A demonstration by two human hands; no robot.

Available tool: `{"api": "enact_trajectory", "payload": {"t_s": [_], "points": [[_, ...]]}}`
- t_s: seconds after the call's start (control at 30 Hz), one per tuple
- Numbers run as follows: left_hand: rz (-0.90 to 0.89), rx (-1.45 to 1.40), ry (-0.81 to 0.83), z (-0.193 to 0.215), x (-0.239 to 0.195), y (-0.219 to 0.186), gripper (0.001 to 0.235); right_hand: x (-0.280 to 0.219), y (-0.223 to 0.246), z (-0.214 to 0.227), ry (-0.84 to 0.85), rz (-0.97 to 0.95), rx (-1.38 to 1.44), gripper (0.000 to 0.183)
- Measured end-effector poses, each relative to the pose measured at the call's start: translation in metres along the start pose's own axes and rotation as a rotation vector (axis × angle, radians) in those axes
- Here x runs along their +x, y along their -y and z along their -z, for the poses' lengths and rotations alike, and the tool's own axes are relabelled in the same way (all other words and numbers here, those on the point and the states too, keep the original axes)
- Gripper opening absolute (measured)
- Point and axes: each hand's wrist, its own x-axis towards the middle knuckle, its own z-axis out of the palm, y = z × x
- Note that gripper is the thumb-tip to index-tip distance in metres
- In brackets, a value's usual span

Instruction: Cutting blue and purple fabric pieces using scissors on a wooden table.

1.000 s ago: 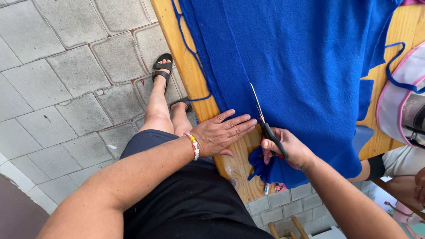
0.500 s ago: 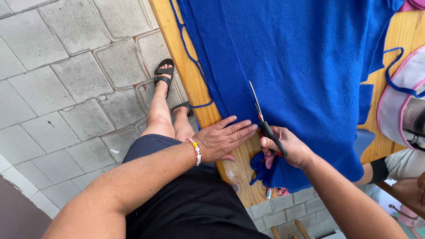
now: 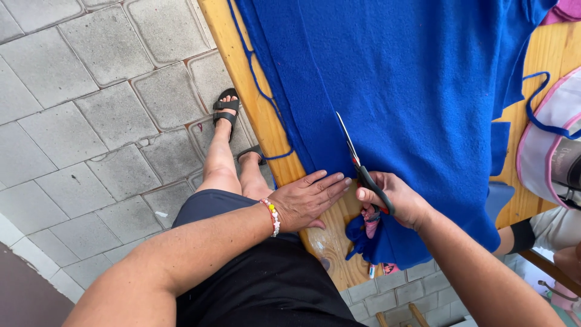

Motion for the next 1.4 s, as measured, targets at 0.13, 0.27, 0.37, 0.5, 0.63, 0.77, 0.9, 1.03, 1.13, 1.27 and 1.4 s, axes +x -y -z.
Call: {"api": "enact_trajectory", "payload": {"t_s": [0.13, 0.27, 0.37, 0.5, 0.63, 0.77, 0.9, 1.03, 1.13, 1.27, 1.4], "points": [[0.001, -0.011, -0.008, -0.007, -0.001, 0.000, 0.108, -0.008, 0.002, -0.003, -0.027, -0.003, -0.002, 0.037], [-0.015, -0.008, 0.002, -0.010, -0.002, 0.000, 0.111, -0.003, 0.009, -0.006, -0.027, -0.020, 0.007, 0.037], [-0.058, -0.107, -0.122, 0.004, -0.002, 0.002, 0.104, 0.007, 0.006, 0.005, 0.007, -0.038, -0.025, 0.044], [-0.038, -0.090, -0.427, 0.027, -0.009, 0.044, 0.071, 0.005, 0.010, 0.004, 0.026, -0.045, -0.120, 0.055], [0.144, 0.182, -0.307, 0.084, 0.000, 0.117, 0.102, 0.002, 0.011, 0.000, -0.012, -0.014, -0.061, 0.053], [0.268, 0.195, -0.004, 0.102, 0.001, 0.141, 0.141, 0.000, 0.024, -0.009, -0.048, -0.045, -0.050, 0.050], [0.283, 0.166, 0.042, 0.102, 0.001, 0.143, 0.143, 0.006, 0.019, -0.009, -0.084, -0.050, -0.058, 0.050], [0.280, 0.159, 0.046, 0.105, 0.002, 0.144, 0.142, 0.006, 0.020, -0.018, -0.103, -0.073, -0.053, 0.049], [0.280, 0.158, 0.046, 0.101, 0.001, 0.145, 0.142, 0.007, 0.019, -0.019, -0.128, -0.073, -0.066, 0.049], [0.265, 0.179, 0.010, 0.100, -0.001, 0.146, 0.135, 0.011, 0.026, -0.019, -0.039, -0.060, -0.023, 0.049], [0.154, 0.121, -0.036, 0.103, -0.007, 0.145, 0.108, 0.008, 0.039, -0.023, -0.012, -0.015, -0.017, 0.047]]}}
